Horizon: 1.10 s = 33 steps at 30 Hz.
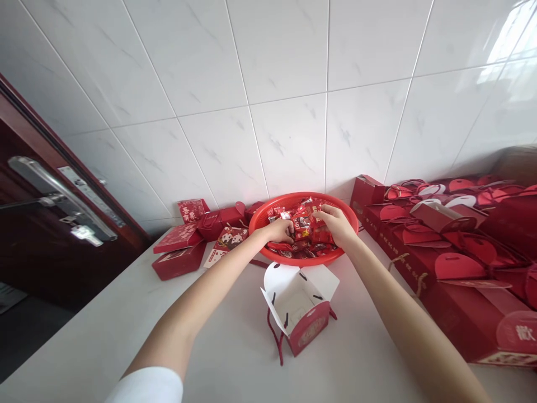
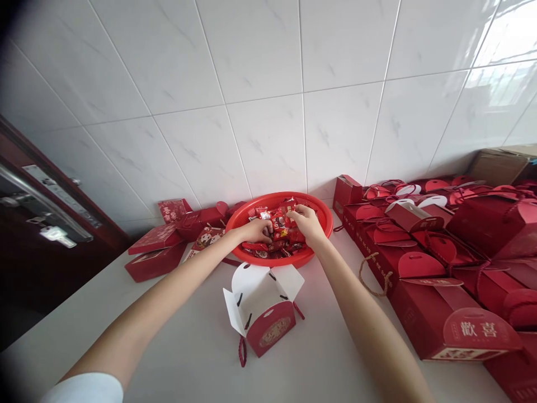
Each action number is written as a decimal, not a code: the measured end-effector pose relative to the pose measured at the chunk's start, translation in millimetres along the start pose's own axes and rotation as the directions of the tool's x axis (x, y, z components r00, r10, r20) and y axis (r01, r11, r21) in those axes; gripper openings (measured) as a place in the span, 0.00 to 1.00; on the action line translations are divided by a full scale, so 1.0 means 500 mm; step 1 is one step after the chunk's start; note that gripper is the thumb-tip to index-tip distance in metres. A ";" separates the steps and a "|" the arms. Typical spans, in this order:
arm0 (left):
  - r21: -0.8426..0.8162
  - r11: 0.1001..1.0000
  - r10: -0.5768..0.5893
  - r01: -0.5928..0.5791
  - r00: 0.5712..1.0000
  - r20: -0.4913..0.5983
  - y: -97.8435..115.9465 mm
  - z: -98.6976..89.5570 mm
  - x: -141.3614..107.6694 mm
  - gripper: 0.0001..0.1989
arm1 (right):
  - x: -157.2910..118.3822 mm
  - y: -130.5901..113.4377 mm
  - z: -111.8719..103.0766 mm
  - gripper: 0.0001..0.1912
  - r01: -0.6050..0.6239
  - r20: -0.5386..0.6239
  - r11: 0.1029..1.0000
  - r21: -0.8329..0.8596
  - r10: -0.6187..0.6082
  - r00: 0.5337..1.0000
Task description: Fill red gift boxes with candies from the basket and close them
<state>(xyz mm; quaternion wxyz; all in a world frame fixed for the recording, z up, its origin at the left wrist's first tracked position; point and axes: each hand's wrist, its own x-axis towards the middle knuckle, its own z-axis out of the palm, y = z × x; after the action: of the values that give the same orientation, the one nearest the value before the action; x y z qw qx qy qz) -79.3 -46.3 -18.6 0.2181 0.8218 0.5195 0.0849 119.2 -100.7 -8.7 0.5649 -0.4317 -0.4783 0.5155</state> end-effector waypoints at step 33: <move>-0.069 0.989 0.114 -0.127 0.979 -0.167 0.015 -0.017 -0.019 0.10 | -0.001 -0.007 -0.007 0.15 -0.036 -0.024 0.961 0.274 0.044 0.999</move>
<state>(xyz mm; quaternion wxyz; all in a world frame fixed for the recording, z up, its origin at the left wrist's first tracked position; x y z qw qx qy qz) -80.6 -55.1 -7.0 0.2016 0.8329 0.4809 0.1853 123.3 -101.6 -5.9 0.6156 -0.3669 -0.3854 0.5812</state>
